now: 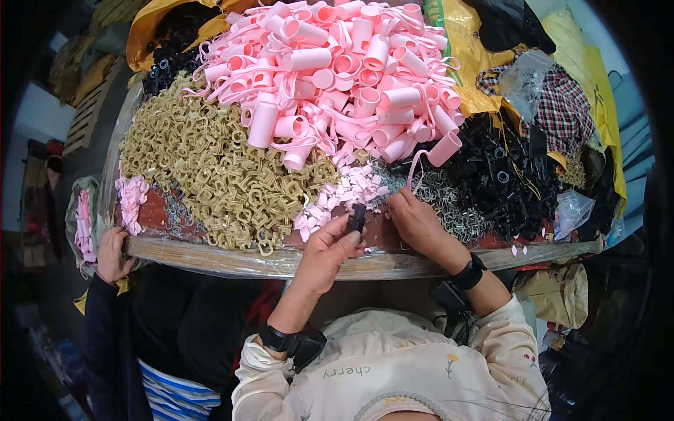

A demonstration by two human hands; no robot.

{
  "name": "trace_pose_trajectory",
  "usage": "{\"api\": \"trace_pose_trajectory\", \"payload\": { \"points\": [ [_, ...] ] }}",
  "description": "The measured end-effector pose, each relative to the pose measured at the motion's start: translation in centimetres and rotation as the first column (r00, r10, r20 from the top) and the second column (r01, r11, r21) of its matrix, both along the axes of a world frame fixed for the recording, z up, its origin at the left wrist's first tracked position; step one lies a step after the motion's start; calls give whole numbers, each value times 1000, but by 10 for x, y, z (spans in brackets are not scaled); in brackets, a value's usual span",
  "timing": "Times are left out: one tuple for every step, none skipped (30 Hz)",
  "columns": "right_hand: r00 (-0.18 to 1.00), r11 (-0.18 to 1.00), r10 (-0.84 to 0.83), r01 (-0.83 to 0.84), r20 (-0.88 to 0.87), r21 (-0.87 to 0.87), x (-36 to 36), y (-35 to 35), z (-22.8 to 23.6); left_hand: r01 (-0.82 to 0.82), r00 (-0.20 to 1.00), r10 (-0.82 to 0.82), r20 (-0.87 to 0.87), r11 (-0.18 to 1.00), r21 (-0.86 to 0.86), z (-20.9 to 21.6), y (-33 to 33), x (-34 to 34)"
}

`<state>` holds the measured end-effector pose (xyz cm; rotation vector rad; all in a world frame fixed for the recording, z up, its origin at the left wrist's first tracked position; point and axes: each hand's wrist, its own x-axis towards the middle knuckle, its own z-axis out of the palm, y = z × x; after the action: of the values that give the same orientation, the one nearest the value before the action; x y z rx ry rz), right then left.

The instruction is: Assembling small hair roller components by attaching pink plastic pieces to clips.

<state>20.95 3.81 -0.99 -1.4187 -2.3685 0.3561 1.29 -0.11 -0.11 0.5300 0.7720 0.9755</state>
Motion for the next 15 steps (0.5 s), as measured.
{"api": "trace_pose_trajectory", "payload": {
  "points": [
    [1000, 1000, 2, -2, -1, 2, 1, -2, 3, 14, 999, -12, -51, 999, 43, 3, 0, 3],
    [973, 967, -30, -30, -229, -254, 4, -3, 9, 31, 995, -22, -102, 996, 85, 5, 0, 7],
    [895, 869, -125, -109, -428, -483, 6, -7, 16, 36, 994, -27, -102, 996, 85, 7, 0, 10],
    [775, 719, -266, -236, -574, -653, 7, -11, 21, 49, 988, -27, -149, 988, 149, 9, -1, 14],
    [773, 720, -273, -231, -573, -654, 7, -13, 24, 66, 980, -24, -196, 975, 212, 10, -1, 17],
    [681, 581, -391, -339, -619, -740, 6, -15, 28, 91, 971, -25, -237, 957, 274, 10, 0, 22],
    [583, 432, -514, -457, -629, -777, 5, -17, 31, 104, 972, -39, -232, 956, 274, 9, 1, 25],
    [484, 283, -634, -580, -603, -764, 6, -17, 32, 146, 940, -29, -339, 935, 323, 8, 1, 26],
    [478, 291, -641, -572, -600, -767, 7, -18, 32, 191, 898, -11, -440, 910, 367, 6, 1, 26],
    [452, 240, -684, -603, -573, -761, 9, -18, 32, 240, 845, 15, -534, 882, 405, 5, 1, 28],
    [427, 188, -722, -636, -544, -748, 10, -19, 30, 249, 846, 6, -533, 879, 406, 6, 2, 29],
    [403, 137, -758, -670, -513, -729, 11, -19, 30, 255, 833, 30, -552, 864, 433, 6, 2, 30],
    [396, 144, -762, -668, -513, -730, 12, -21, 30, 262, 820, 56, -570, 849, 460, 7, 2, 31],
    [350, 159, -785, -683, -511, -713, 13, -23, 31, 268, 806, 83, -587, 832, 486, 8, 2, 32],
    [305, 174, -806, -698, -508, -695, 13, -27, 31, 274, 806, 78, -587, 829, 487, 7, 1, 35]
  ]
}}
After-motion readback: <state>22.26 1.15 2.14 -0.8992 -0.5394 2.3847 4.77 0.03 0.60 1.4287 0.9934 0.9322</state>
